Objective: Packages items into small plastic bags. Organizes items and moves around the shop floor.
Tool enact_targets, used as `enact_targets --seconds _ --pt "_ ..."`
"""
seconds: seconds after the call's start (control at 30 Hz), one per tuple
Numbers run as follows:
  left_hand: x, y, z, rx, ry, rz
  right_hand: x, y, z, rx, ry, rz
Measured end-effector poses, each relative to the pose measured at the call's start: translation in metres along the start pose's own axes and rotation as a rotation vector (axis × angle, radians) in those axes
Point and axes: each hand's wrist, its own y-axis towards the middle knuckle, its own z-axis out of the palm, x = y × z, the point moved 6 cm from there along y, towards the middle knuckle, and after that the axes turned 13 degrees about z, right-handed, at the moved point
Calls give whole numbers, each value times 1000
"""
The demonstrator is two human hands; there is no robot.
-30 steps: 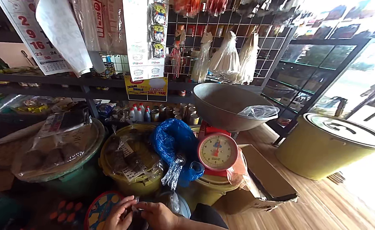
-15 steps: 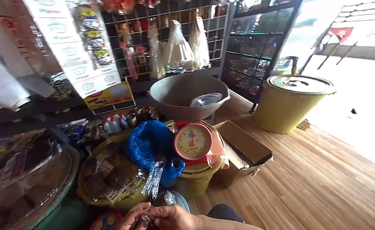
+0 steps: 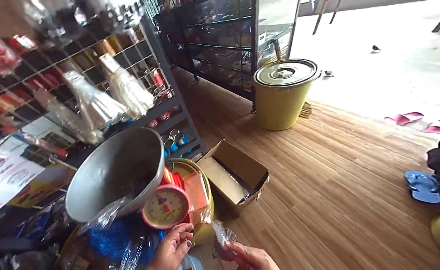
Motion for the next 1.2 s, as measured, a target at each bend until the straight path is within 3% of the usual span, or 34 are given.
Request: enact_targets --seconds 0.17,0.3,0.47,0.63,0.73,0.87,0.93,1.1,1.2 --pt "-30 42 58 136 83 -173 12 -23 -108 -128 -33 155" --pt "-45 55 90 274 146 -226 28 -41 -167 -217 -41 209" --pt "-63 75 113 520 263 -269 64 -59 -212 -356 -45 151" --pt "-89 101 131 634 303 -259 106 -75 -232 -408 -86 159" --pt "-133 120 157 617 189 -30 129 -77 -231 -398 -97 222" --pt "-193 157 193 548 -17 412 134 -61 -240 -372 -134 295" --pt "-208 178 197 548 -51 510 134 -48 -249 -367 -128 306" --pt "-188 251 174 458 24 326 118 0 -294 -360 -53 297" --pt "-161 317 152 257 56 164 101 41 -331 -307 -23 306"
